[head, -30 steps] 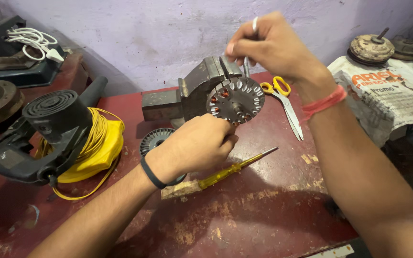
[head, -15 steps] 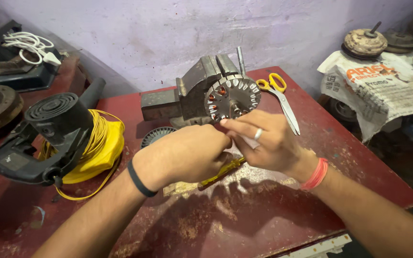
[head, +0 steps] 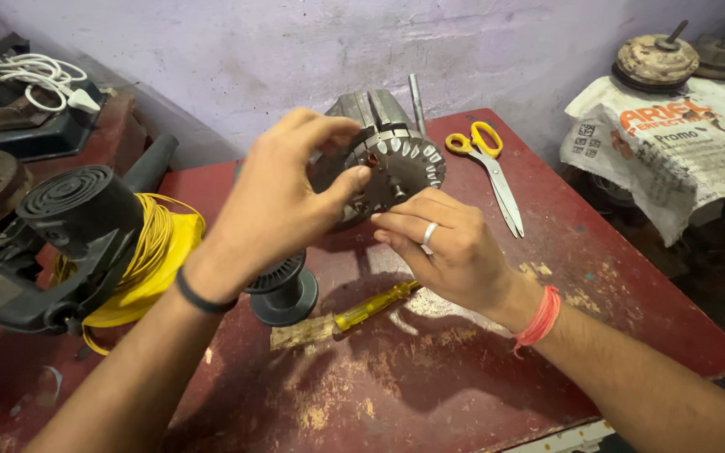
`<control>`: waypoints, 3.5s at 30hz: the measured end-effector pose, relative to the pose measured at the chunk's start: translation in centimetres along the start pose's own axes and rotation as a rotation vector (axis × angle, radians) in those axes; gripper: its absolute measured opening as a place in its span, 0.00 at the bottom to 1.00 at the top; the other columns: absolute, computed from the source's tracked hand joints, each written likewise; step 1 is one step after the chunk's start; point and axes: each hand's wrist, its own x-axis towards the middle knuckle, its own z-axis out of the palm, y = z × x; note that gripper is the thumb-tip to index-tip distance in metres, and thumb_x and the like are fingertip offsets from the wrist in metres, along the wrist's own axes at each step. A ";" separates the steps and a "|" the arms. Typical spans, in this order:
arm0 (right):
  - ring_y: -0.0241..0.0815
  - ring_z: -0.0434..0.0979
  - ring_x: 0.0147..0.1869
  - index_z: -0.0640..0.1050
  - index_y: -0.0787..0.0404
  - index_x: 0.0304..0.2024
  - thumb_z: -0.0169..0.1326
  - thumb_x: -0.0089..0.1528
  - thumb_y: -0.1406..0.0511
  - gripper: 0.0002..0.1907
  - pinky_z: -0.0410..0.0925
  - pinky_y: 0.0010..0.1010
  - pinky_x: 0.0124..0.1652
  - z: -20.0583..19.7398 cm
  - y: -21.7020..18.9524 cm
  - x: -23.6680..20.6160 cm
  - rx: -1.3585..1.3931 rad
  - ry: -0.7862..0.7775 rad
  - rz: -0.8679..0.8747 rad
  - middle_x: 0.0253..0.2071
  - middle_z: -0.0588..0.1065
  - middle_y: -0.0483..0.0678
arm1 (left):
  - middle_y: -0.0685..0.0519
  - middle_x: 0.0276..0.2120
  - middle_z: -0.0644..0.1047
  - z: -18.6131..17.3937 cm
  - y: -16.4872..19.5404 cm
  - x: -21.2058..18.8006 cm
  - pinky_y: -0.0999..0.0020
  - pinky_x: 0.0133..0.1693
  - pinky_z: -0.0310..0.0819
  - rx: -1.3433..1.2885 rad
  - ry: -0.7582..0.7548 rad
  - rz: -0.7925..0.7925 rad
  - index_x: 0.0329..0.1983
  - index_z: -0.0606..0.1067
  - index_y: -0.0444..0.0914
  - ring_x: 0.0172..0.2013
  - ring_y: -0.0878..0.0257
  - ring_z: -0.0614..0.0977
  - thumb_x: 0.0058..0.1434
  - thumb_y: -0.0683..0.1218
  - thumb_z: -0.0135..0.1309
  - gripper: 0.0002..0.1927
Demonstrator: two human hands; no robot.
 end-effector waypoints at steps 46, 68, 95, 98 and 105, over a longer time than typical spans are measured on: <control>0.44 0.79 0.37 0.79 0.62 0.32 0.64 0.58 0.71 0.05 0.71 0.34 0.37 0.3 0.5 -1.7 0.151 -0.091 0.072 0.31 0.78 0.47 | 0.41 0.43 0.81 -4.6 1.6 0.5 0.54 0.48 0.78 0.670 -0.947 -0.499 0.52 0.76 0.38 0.48 0.45 0.83 0.43 0.58 0.71 0.35; 0.40 0.72 0.23 0.76 0.62 0.25 0.61 0.54 0.73 0.07 0.62 0.30 0.25 -1.4 0.3 -2.3 0.193 -0.040 0.021 0.23 0.74 0.47 | 0.39 0.47 0.82 -2.8 -0.3 0.1 0.58 0.51 0.77 0.693 -1.093 -0.558 0.54 0.77 0.33 0.50 0.48 0.83 0.47 0.57 0.70 0.35; 0.41 0.70 0.22 0.73 0.62 0.22 0.57 0.50 0.74 0.06 0.60 0.30 0.25 -1.6 0.8 -2.8 0.215 -0.012 0.006 0.21 0.72 0.47 | 0.39 0.48 0.81 -3.4 -2.2 0.6 0.58 0.52 0.76 0.698 -1.044 -0.601 0.55 0.77 0.34 0.52 0.47 0.82 0.49 0.56 0.70 0.34; 0.41 0.70 0.22 0.73 0.62 0.22 0.57 0.49 0.74 0.06 0.60 0.30 0.25 -1.6 1.0 -2.9 0.217 0.001 0.004 0.21 0.72 0.47 | 0.41 0.47 0.82 -3.6 -2.2 0.4 0.58 0.50 0.77 0.636 -1.048 -0.490 0.59 0.75 0.40 0.51 0.47 0.82 0.47 0.46 0.63 0.33; 0.40 0.69 0.21 0.72 0.62 0.21 0.55 0.48 0.74 0.05 0.59 0.30 0.24 -1.4 1.0 -3.1 0.241 0.043 -0.005 0.21 0.71 0.46 | 0.43 0.47 0.81 -3.0 -2.0 0.3 0.56 0.51 0.76 0.640 -0.995 -0.472 0.57 0.74 0.41 0.52 0.47 0.81 0.48 0.40 0.60 0.29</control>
